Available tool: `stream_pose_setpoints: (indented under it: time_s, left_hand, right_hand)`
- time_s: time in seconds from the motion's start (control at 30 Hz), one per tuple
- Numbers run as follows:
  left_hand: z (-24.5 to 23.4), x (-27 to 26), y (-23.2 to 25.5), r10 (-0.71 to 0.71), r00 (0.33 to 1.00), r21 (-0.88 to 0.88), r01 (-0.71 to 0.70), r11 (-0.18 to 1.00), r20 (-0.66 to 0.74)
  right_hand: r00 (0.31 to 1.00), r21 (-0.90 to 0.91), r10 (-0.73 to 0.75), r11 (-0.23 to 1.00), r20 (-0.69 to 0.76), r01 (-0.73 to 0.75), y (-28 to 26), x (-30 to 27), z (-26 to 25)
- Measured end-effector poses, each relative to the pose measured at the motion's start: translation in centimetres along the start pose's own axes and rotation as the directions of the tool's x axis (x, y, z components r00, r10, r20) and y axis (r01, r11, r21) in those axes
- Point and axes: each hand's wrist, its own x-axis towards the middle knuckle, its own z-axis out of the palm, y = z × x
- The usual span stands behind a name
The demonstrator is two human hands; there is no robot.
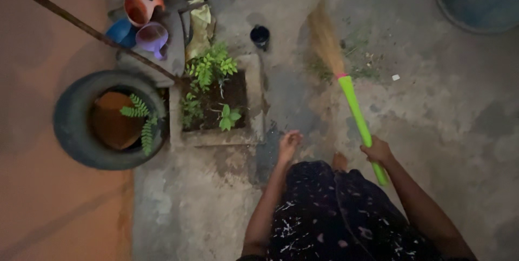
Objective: The person sweeps debris and green waste from an outdoor concrete floor into a pile using a broom.
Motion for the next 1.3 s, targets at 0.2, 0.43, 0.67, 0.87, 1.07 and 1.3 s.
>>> stream_pose_setpoints:
  time_s: [0.2,0.43,0.67,0.87,1.07,1.3]
  left_hand:
    - [4.4,1.7,-0.6,-0.091,0.996,0.139,0.091,0.986,-0.007]
    - [3.6,1.0,0.7,0.052,0.998,0.125,-0.047,0.991,-0.033]
    - [2.3,-0.3,1.1,0.012,0.974,0.086,0.008,0.996,-0.228]
    - [4.7,1.9,1.2,-0.058,0.953,0.057,0.079,0.995,-0.296]
    - [5.4,4.9,1.9,0.079,0.962,0.047,-0.069,0.996,-0.26]
    - [1.1,10.9,-0.1,0.153,0.937,0.102,-0.127,0.987,-0.314]
  right_hand:
    - [0.978,-0.255,0.102,0.966,0.181,-0.053,-0.8,1.2,2.2]
    - [0.982,-0.673,0.074,0.737,0.172,0.062,5.9,7.0,4.1]
    - [0.996,-0.496,0.095,0.864,-0.004,-0.084,8.2,8.8,-4.6]
    - [0.991,-0.088,0.097,0.992,0.087,-0.09,4.3,6.1,-7.4]
    - [0.981,0.212,0.038,0.974,0.189,-0.078,-2.2,9.3,-6.6]
    - [0.965,-0.053,-0.005,0.998,0.263,0.02,-11.2,17.0,-2.9]
